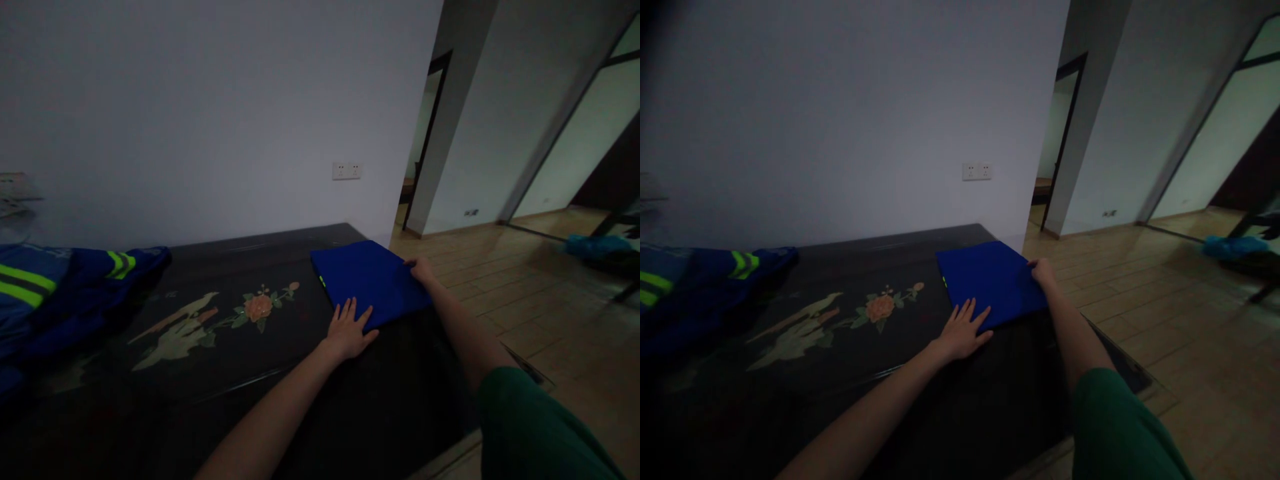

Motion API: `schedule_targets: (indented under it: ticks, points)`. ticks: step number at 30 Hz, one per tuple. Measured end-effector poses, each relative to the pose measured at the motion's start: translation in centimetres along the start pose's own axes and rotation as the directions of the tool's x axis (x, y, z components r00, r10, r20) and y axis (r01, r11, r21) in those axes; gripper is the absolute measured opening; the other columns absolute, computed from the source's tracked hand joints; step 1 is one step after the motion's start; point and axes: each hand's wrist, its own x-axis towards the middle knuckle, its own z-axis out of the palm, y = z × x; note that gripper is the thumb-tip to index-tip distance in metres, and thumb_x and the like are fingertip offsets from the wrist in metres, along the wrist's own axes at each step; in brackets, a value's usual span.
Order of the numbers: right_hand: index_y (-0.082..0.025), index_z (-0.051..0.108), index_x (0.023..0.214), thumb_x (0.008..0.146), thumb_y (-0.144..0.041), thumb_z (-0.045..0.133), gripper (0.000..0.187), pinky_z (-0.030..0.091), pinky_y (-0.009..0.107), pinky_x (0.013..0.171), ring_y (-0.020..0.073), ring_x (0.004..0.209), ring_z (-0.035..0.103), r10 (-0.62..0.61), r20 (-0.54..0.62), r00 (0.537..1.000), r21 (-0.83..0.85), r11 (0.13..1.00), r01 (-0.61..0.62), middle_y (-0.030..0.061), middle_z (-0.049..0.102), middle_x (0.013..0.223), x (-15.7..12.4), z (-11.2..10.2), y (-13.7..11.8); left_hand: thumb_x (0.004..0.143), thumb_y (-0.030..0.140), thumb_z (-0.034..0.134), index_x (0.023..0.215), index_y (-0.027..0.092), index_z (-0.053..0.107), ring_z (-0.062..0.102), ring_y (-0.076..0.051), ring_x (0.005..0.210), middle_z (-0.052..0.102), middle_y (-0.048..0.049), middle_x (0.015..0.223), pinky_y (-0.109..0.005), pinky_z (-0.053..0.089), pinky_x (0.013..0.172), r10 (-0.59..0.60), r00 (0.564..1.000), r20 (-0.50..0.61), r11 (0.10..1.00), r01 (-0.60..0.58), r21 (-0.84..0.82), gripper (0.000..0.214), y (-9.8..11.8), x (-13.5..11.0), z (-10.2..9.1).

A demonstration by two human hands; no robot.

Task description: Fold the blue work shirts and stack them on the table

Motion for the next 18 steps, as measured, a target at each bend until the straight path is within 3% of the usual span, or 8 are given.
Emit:
schedule_targets:
  ticks: [5, 9, 14, 18]
  points:
    - [-0.012, 0.070, 0.114, 0.077, 0.002, 0.047, 0.046, 0.048, 0.026, 0.085, 0.0222, 0.102, 0.064, 0.100, 0.018, 0.995, -0.082, 0.992, -0.099, 0.0138, 0.069, 0.112, 0.3, -0.6, 2.2, 0.092, 0.062, 0.030, 0.152, 0.035, 0.016, 0.002, -0.034, 0.146, 0.001, -0.0070, 0.160, -0.058, 0.008, 0.116, 0.075, 0.997, -0.024, 0.997, -0.074, 0.001, 0.067, 1.1, 2.1, 0.6]
    - [-0.014, 0.068, 0.117, 0.082, -0.002, 0.045, 0.044, 0.046, 0.034, 0.092, 0.0256, 0.110, 0.060, 0.113, 0.026, 0.993, -0.163, 0.981, -0.108, 0.0167, 0.065, 0.117, -0.2, -0.9, 2.1, 0.093, 0.062, 0.029, 0.151, 0.037, 0.018, -0.001, -0.037, 0.145, 0.001, -0.0069, 0.160, -0.062, 0.010, 0.113, 0.165, 0.986, 0.019, 0.986, -0.165, -0.011, 0.065, 1.8, 1.5, 0.9]
    - [-0.016, 0.058, 0.129, 0.093, -0.024, 0.043, 0.041, 0.033, 0.058, 0.102, 0.0379, 0.134, 0.034, 0.034, 0.016, 0.999, -0.252, 0.967, -0.029, 0.0207, 0.044, 0.142, -3.7, 0.3, -1.7, 0.093, 0.060, 0.028, 0.153, 0.020, 0.016, 0.003, -0.032, 0.146, 0.006, -0.0145, 0.159, -0.054, 0.012, 0.117, 0.197, 0.980, 0.027, 0.980, -0.197, -0.020, 0.072, 2.3, -0.6, 1.4]
    - [-0.032, 0.039, 0.144, 0.092, -0.058, 0.037, 0.059, 0.021, 0.077, 0.095, 0.0457, 0.139, 0.018, -0.069, 0.214, 0.974, -0.270, 0.954, 0.127, 0.0130, 0.022, 0.156, -9.0, 2.1, -5.3, 0.094, 0.057, 0.027, 0.151, 0.010, 0.018, 0.005, -0.028, 0.147, 0.011, -0.0165, 0.158, -0.050, 0.012, 0.118, 0.204, 0.979, -0.004, 0.979, -0.204, 0.025, 0.075, 2.4, -0.8, 1.9]
